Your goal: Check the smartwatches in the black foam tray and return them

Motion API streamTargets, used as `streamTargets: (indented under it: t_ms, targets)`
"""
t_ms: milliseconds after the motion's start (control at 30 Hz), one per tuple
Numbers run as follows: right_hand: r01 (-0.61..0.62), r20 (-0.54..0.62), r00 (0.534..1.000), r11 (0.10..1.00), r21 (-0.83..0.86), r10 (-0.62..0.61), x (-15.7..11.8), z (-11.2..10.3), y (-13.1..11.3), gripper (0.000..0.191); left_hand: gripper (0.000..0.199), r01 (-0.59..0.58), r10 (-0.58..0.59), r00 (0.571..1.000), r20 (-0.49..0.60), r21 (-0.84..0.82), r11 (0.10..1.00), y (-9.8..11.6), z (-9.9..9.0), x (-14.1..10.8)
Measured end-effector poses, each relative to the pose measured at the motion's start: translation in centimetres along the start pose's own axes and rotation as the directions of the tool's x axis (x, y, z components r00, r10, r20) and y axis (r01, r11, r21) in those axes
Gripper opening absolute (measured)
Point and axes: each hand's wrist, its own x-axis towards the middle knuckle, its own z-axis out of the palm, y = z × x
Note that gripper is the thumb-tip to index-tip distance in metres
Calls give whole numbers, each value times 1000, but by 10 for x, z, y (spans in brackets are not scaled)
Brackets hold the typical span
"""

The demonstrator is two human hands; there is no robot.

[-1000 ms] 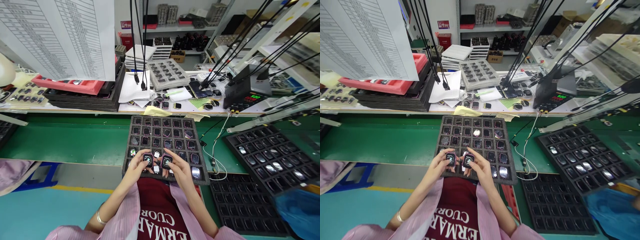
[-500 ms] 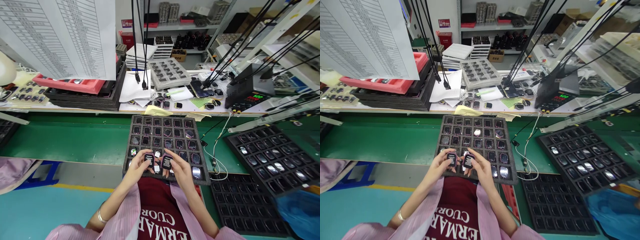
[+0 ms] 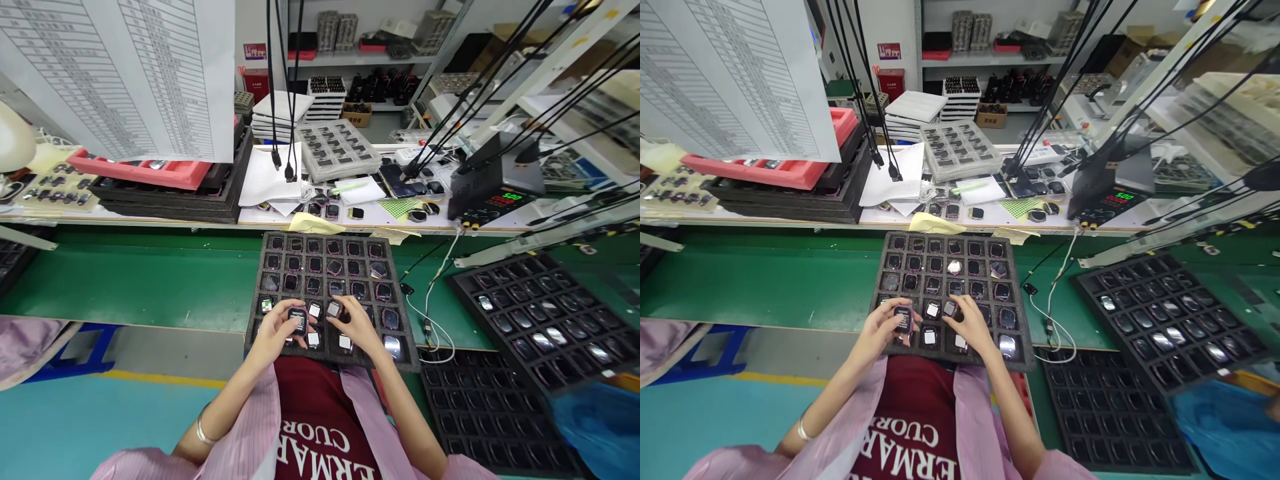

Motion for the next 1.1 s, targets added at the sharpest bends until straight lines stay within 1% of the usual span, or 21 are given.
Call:
streamTargets:
  t_ms: [67, 133, 200, 233, 267, 300, 333, 367, 433, 500, 533, 567, 600, 667, 700, 733, 800, 867, 933, 1000, 1100]
  targets:
    - [20, -11, 1000, 998, -66, -21, 1, 3, 7, 48, 36, -10, 10, 1000, 22, 22, 1000, -2, -1, 0]
    - [23, -22, 999, 990, -136, -26, -1, -2, 12, 47, 43, -31, 28, 999, 37, 98, 995, -7, -5, 3]
    - [-15, -69, 998, 978, -209, 0, -6, -14, 19, 36, 55, -67, 60, 998, 34, 244, 967, -19, -12, 9]
    - [-47, -104, 994, 970, -240, 22, -9, -20, 23, 31, 61, -91, 88, 996, 25, 350, 932, -27, -18, 15]
    - [-81, -138, 989, 961, -264, 45, -12, -26, 27, 29, 63, -112, 118, 993, 16, 479, 871, -36, -24, 21]
    - [-111, -166, 984, 954, -277, 67, -14, -31, 30, 29, 60, -134, 160, 987, 15, 626, 769, -45, -30, 28]
    - [-136, -186, 979, 950, -282, 85, -17, -34, 33, 28, 54, -160, 210, 977, 34, 772, 616, -55, -36, 36]
    - [-156, -201, 974, 947, -282, 100, -20, -35, 36, 27, 49, -167, 238, 969, 60, 870, 463, -64, -42, 43]
    - [-192, -231, 964, 945, -264, 131, -24, -31, 37, 24, 46, -163, 227, 971, 79, 912, 377, -78, -48, 52]
    - [-235, -268, 948, 946, -222, 172, -28, -23, 37, 23, 46, -149, 210, 975, 80, 928, 342, -85, -46, 55]
    - [-257, -286, 938, 947, -191, 196, -29, -19, 36, 23, 48, -134, 216, 974, 70, 944, 300, -85, -42, 54]
    - [-278, -303, 927, 948, -155, 223, -30, -15, 36, 24, 49, -111, 234, 971, 54, 966, 235, -84, -35, 53]
    - [-299, -319, 914, 948, -113, 250, -31, -13, 37, 24, 47, -89, 251, 967, 51, 986, 143, -82, -26, 52]
    - [-336, -347, 885, 942, -16, 310, -33, -12, 39, 23, 35, -105, 233, 966, 110, 994, -32, -80, -3, 51]
    - [-347, -356, 872, 937, 38, 337, -34, -14, 41, 22, 28, -165, 173, 969, 177, 983, -86, -81, 11, 52]
    - [-351, -358, 861, 931, 97, 361, -36, -16, 42, 21, 23, -236, 109, 963, 246, 967, -101, -86, 26, 54]
    - [-330, -339, 856, 917, 223, 390, -40, -23, 45, 24, 16, -340, 16, 939, 343, 935, -103, -102, 58, 57]
    - [-281, -306, 865, 889, 362, 398, -48, -34, 47, 31, 11, -372, -32, 928, 370, 920, -122, -125, 87, 58]
    - [-230, -282, 868, 834, 502, 409, -60, -47, 49, 36, 11, -343, -48, 939, 340, 926, -158, -148, 111, 53]
    - [-195, -266, 859, 760, 620, 437, -75, -63, 50, 39, 13, -295, -36, 955, 294, 936, -192, -164, 126, 45]
    - [-158, -255, 838, 662, 733, 482, -98, -88, 54, 39, 16, -264, 4, 963, 270, 945, -195, -177, 130, 38]
